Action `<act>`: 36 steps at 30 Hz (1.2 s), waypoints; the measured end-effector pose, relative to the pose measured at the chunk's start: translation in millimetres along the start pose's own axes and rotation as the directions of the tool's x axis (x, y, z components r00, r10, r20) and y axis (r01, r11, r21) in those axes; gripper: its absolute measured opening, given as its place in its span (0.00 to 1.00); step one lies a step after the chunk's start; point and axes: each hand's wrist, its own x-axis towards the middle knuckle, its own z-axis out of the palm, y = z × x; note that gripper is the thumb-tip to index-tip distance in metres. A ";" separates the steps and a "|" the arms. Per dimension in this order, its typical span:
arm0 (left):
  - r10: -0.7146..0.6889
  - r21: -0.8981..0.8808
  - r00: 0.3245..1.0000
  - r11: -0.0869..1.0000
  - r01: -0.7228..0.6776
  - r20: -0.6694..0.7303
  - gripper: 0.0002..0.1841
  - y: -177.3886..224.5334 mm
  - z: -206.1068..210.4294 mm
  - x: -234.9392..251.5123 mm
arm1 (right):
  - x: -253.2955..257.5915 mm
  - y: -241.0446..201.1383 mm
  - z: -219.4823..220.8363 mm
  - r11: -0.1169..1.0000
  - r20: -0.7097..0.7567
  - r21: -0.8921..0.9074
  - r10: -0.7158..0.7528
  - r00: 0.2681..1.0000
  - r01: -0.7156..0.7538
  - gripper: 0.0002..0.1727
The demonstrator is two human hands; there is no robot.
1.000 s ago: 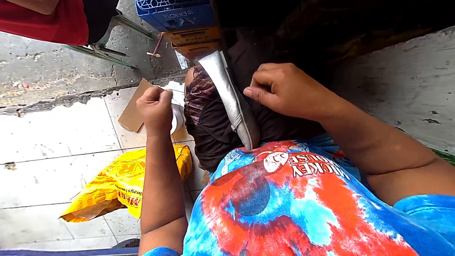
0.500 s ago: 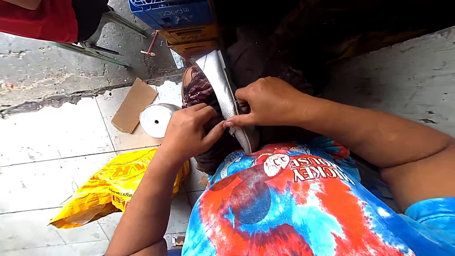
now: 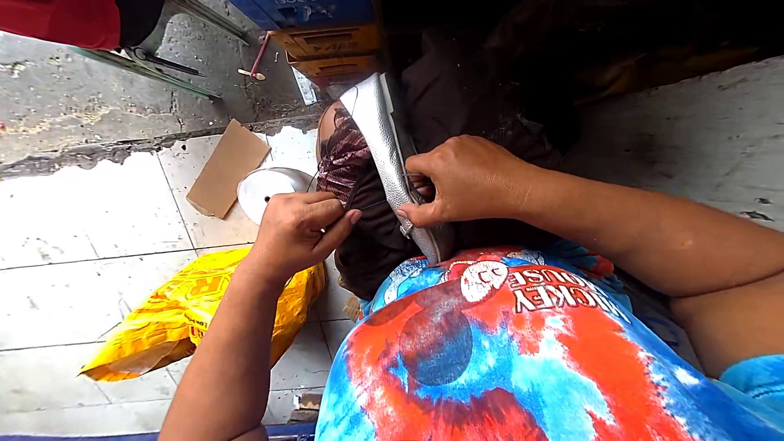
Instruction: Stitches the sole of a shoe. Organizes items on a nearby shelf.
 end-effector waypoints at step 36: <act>-0.630 -0.919 0.769 0.230 0.319 0.109 0.09 53.4 46.2 30.6 | -73.7 30.1 17.1 0.967 -0.383 0.215 -0.048 0.923 0.139 0.20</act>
